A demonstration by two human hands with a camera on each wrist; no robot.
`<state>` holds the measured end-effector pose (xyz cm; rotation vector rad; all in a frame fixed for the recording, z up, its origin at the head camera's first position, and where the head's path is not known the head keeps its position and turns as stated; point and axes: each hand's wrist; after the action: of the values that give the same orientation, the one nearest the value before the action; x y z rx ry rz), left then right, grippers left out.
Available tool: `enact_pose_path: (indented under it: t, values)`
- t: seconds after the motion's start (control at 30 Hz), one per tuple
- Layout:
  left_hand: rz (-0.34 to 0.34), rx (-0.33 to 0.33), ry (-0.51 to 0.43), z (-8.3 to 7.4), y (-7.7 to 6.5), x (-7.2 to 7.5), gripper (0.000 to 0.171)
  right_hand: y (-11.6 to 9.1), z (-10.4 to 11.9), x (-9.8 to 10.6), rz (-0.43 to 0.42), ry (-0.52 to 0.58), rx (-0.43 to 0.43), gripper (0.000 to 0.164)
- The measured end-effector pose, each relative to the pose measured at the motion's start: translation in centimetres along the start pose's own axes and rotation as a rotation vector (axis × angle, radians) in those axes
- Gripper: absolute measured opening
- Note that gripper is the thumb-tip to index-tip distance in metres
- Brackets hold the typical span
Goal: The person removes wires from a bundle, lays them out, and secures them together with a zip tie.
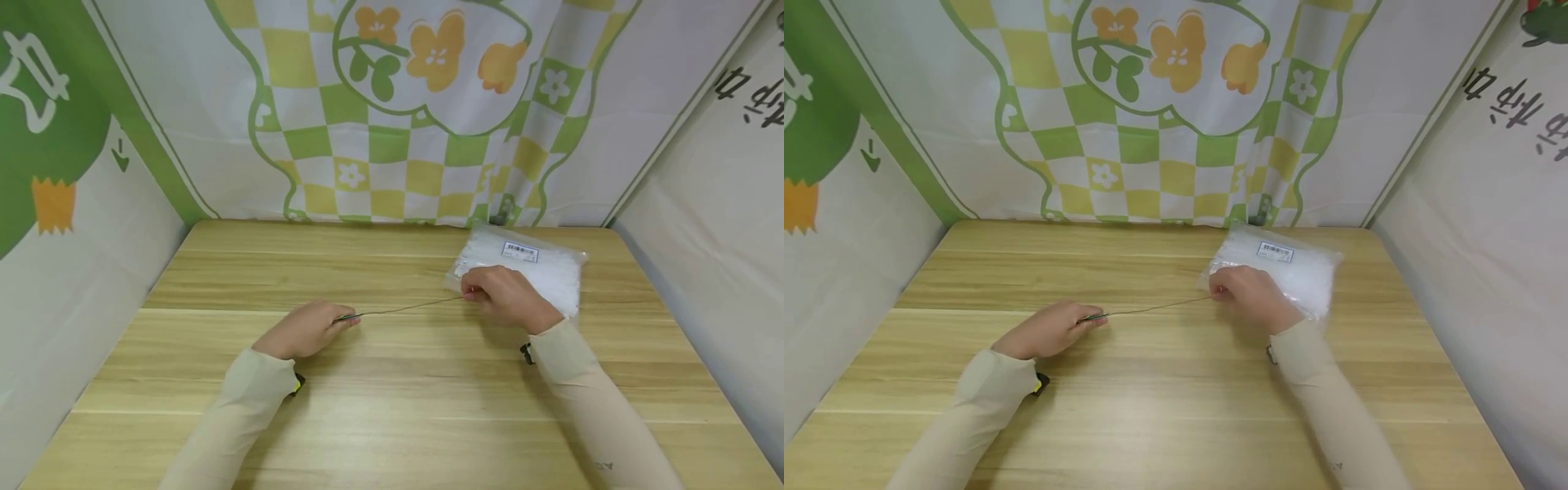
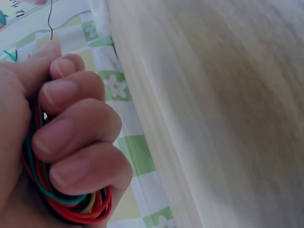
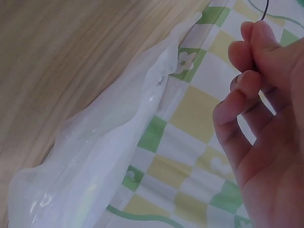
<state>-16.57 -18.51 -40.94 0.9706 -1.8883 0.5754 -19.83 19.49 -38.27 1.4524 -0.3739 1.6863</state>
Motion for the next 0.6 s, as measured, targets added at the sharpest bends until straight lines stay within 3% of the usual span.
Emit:
enact_pose_path:
  t: [0.2,0.4,0.6]
  values:
    - [0.039,0.060,-0.095,0.0,-0.5,0.8,0.039,-0.4,-0.9,0.3,-0.001,0.017,0.006,0.030]
    - [0.057,0.038,-0.168,1.3,-1.5,1.7,0.038,-1.4,-2.0,0.9,0.033,0.015,-0.070,0.030]
    - [0.033,-0.014,-0.066,2.9,-3.4,2.4,0.030,-2.6,-3.0,1.4,0.056,0.003,-0.142,0.027]
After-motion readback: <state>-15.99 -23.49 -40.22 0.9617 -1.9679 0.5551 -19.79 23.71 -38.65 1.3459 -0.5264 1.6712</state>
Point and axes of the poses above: each hand's wrist, its own y-axis towards the middle knuckle, its own x-axis out of the back of the hand, z = x × y, and after that the axes turned 5 degrees about -z, right-handed
